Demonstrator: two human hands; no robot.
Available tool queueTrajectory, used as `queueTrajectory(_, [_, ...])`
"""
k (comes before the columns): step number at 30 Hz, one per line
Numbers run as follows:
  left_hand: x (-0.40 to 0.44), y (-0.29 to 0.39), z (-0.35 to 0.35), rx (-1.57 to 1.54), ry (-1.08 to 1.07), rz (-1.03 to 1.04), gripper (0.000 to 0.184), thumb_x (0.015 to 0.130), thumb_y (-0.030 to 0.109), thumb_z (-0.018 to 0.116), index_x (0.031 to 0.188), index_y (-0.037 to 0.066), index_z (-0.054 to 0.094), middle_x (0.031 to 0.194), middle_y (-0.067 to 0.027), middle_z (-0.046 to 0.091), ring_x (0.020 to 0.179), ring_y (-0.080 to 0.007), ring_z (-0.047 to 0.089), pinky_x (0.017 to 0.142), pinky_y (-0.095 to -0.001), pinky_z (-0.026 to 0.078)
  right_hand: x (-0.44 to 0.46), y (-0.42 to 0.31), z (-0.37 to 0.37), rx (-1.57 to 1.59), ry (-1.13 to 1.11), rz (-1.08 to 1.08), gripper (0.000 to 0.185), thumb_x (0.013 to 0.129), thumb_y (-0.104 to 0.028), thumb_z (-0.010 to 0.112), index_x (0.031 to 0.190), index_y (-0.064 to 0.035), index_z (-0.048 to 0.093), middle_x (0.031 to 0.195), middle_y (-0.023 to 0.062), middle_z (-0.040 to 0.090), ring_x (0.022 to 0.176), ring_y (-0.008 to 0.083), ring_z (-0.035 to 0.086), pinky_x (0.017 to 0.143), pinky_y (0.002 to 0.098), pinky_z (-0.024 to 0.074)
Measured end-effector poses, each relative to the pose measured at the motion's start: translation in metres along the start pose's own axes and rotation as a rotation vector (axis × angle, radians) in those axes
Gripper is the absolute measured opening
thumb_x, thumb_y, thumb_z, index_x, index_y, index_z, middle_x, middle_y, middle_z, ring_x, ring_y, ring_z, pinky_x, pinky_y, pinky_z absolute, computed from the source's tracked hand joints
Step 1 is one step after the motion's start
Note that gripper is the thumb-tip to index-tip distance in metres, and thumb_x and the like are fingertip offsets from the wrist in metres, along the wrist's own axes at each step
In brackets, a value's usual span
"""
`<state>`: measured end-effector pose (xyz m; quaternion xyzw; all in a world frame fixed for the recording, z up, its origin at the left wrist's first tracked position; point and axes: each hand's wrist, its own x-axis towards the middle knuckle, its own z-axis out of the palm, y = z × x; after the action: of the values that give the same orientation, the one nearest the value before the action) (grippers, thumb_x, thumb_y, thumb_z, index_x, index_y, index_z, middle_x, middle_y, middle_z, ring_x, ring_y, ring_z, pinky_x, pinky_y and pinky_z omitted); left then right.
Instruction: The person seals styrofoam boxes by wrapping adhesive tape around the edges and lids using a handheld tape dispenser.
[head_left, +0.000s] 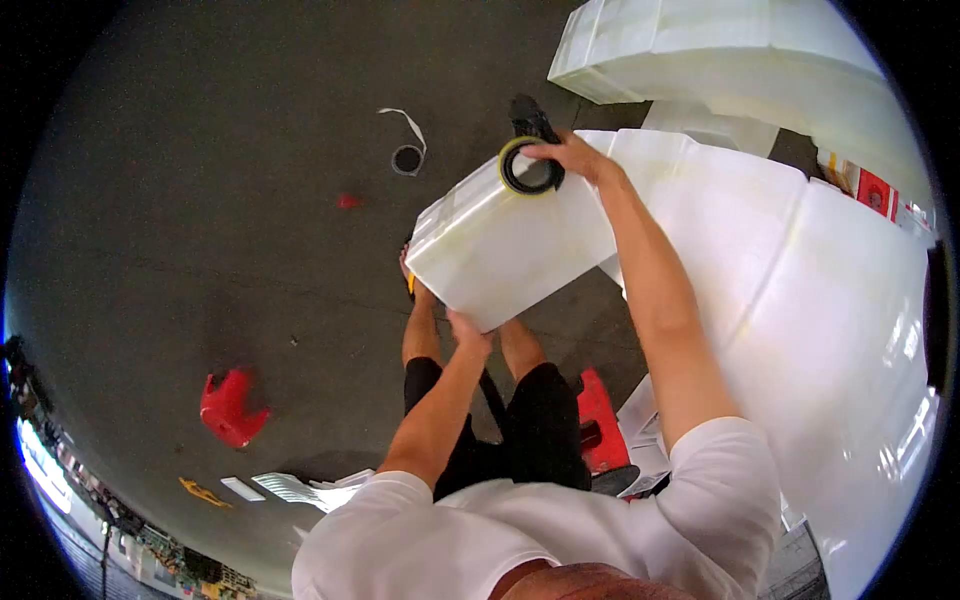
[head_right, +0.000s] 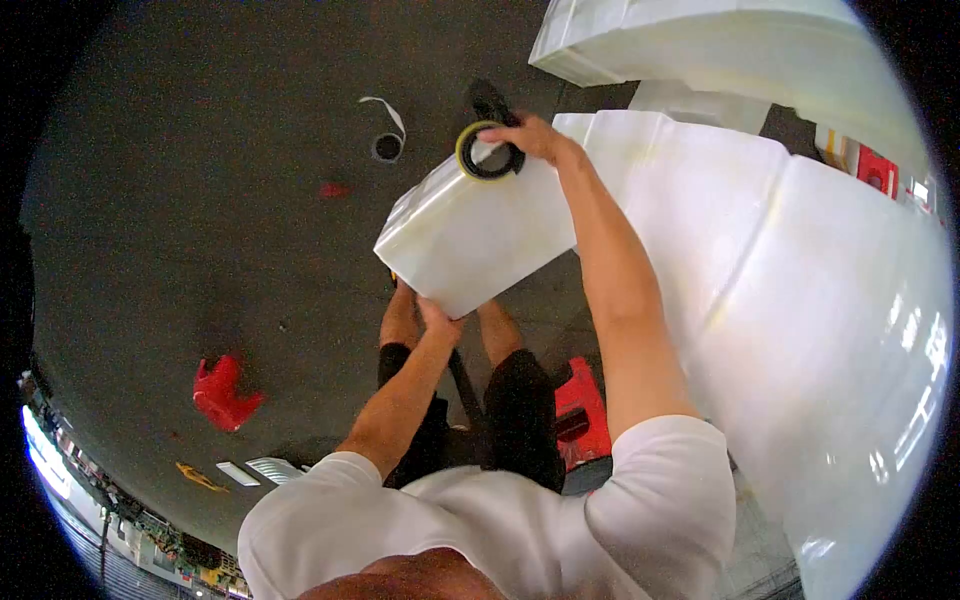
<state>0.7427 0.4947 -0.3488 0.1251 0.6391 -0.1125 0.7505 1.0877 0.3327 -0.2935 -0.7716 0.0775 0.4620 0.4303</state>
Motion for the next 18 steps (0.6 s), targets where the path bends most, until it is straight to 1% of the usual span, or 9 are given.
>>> queueTrajectory(4, [0.056,-0.075,0.039,-0.036,0.223,-0.174,0.054,0.094,0.048,0.045,0.13,0.008,0.05,0.129,-0.0088,0.052,0.114,-0.0324,0.051,0.089,-0.0514,0.046,0.082,0.005,-0.012,-0.206,-0.102,-0.088,0.077,0.065,-0.057,0.08,0.119,-0.0047,0.065,0.118,0.0121,0.065,0.111,0.0255,0.058,0.1,0.0351,0.0417])
queueTrajectory(6, [0.115,-0.117,0.026,0.144,-0.1,-0.572,0.045,0.094,0.035,0.051,0.129,0.006,0.048,0.129,-0.0089,0.051,0.11,-0.0328,0.053,0.085,-0.0543,0.047,0.125,0.024,-0.009,-0.23,-0.064,-0.123,0.076,0.065,-0.058,0.079,0.118,-0.0054,0.067,0.118,0.0115,0.066,0.113,0.0247,0.058,0.101,0.0348,0.0417])
queueTrajectory(7, [0.134,-0.126,0.02,0.142,-0.077,-0.582,0.045,0.094,0.035,0.051,0.129,0.006,0.048,0.129,-0.0089,0.051,0.11,-0.0328,0.053,0.085,-0.0543,0.047,0.136,0.035,-0.003,-0.254,0.011,-0.135,0.077,0.064,-0.063,0.077,0.115,-0.0058,0.068,0.119,0.0142,0.066,0.114,0.028,0.059,0.1,0.0358,0.0438])
queueTrajectory(9, [0.152,-0.113,0.051,0.141,-0.054,-0.425,0.047,0.092,0.026,0.051,0.135,0.012,0.039,0.129,-0.0132,0.048,0.11,-0.0339,0.053,0.085,-0.0539,0.049,0.185,0.078,0.001,-0.604,0.263,-0.329,0.08,0.063,-0.067,0.076,0.114,-0.0066,0.069,0.12,0.018,0.065,0.114,0.0333,0.059,0.098,0.0386,0.0461])
queueTrajectory(12, [0.141,-0.055,0.102,0.049,-0.116,-0.001,0.062,0.089,0.013,0.051,0.144,0.02,0.024,0.131,-0.0196,0.043,0.109,-0.0356,0.053,0.084,-0.0532,0.052,0.187,0.079,-0.008,-0.265,0.206,-0.251,0.081,0.061,-0.07,0.076,0.112,-0.007,0.07,0.119,0.0206,0.064,0.113,0.0369,0.06,0.097,0.041,0.0475])
queueTrajectory(13, [0.138,-0.041,0.109,0.07,-0.156,0.064,0.069,0.088,0.009,0.051,0.147,0.022,0.02,0.131,-0.0218,0.041,0.109,-0.0361,0.053,0.084,-0.053,0.052,0.18,0.077,-0.009,-0.323,0.269,-0.224,0.082,0.059,-0.071,0.076,0.112,-0.0081,0.069,0.116,0.0186,0.066,0.11,0.0346,0.062,0.097,0.0406,0.048])
queueTrajectory(14, [0.15,-0.032,0.1,0.199,-0.164,0.053,0.077,0.088,0.011,0.051,0.15,0.026,0.008,0.135,-0.0226,0.037,0.11,-0.0378,0.053,0.085,-0.0523,0.053,0.186,0.086,-0.01,-0.432,0.383,-0.226,0.083,0.058,-0.072,0.077,0.113,-0.009,0.069,0.112,0.0165,0.069,0.107,0.0324,0.064,0.097,0.04,0.0486])
queueTrajectory(15, [0.162,-0.024,0.091,0.328,-0.174,0.044,0.086,0.089,0.013,0.051,0.152,0.029,-0.004,0.139,-0.0235,0.033,0.111,-0.0394,0.053,0.086,-0.0516,0.054,0.195,0.095,-0.01,-0.272,0.319,-0.286,0.084,0.058,-0.071,0.077,0.114,-0.0095,0.068,0.109,0.0153,0.07,0.107,0.0312,0.065,0.097,0.0404,0.0487])
queueTrajectory(18, [0.155,-0.02,0.091,0.363,-0.183,-0.081,0.089,0.091,0.017,0.051,0.152,0.032,-0.012,0.145,-0.0229,0.025,0.115,-0.0402,0.052,0.088,-0.0512,0.053,0.162,0.067,-0.01,-0.273,0.317,-0.252,0.079,0.06,-0.068,0.077,0.113,-0.0104,0.068,0.109,0.0152,0.07,0.108,0.0321,0.064,0.099,0.0423,0.0455])
